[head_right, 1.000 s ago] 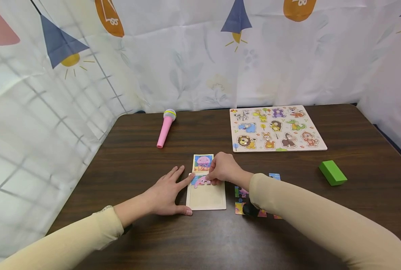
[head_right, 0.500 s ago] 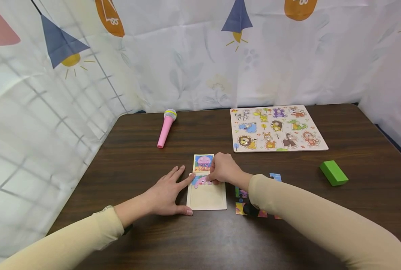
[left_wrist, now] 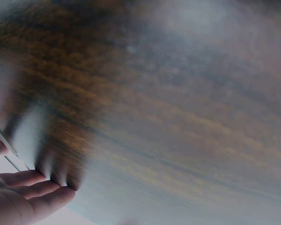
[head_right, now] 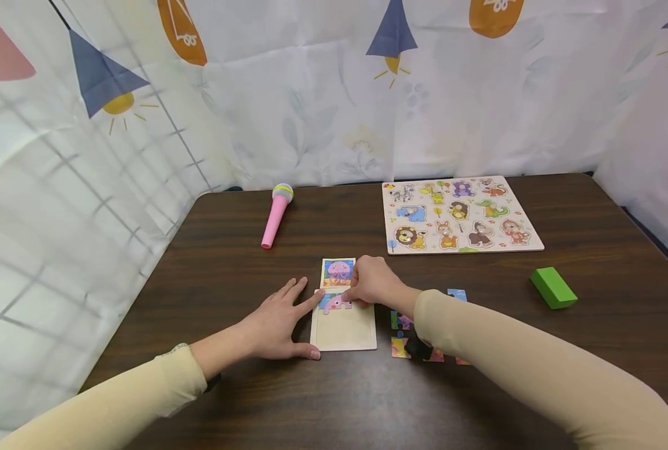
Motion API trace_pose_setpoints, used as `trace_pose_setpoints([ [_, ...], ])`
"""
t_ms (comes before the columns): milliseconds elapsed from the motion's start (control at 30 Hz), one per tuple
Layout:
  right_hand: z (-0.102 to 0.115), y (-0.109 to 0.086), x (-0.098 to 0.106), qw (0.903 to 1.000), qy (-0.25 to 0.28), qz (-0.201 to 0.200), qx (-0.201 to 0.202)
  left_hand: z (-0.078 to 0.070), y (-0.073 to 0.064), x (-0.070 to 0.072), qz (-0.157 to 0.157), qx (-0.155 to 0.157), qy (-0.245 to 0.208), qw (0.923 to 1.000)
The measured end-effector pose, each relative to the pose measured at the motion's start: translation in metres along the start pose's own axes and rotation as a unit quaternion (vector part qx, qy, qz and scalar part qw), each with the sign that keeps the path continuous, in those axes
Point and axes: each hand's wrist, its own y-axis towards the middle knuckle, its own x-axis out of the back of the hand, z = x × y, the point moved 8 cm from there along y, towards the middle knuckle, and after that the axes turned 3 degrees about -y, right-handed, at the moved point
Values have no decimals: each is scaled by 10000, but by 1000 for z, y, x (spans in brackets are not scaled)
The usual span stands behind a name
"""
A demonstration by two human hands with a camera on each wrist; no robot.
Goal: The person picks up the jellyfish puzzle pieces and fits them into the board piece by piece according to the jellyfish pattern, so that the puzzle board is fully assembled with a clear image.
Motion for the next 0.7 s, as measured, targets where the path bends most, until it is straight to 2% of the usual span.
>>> trace_pose_setpoints([
  [200, -6, -8, 14, 9980, 434, 79, 447, 0, -2, 1, 8, 16, -61, 10000],
  [400, -29, -24, 42, 9963, 239, -164, 813, 0, -1, 0, -8, 18, -68, 10000],
  [533, -55, -39, 59, 9963, 178, -335, 771, 1, -1, -1, -16, 22, -61, 10000],
  [700, -91, -56, 74, 9982, 64, -451, 396, 1, -1, -1, -25, 7, -68, 10000],
])
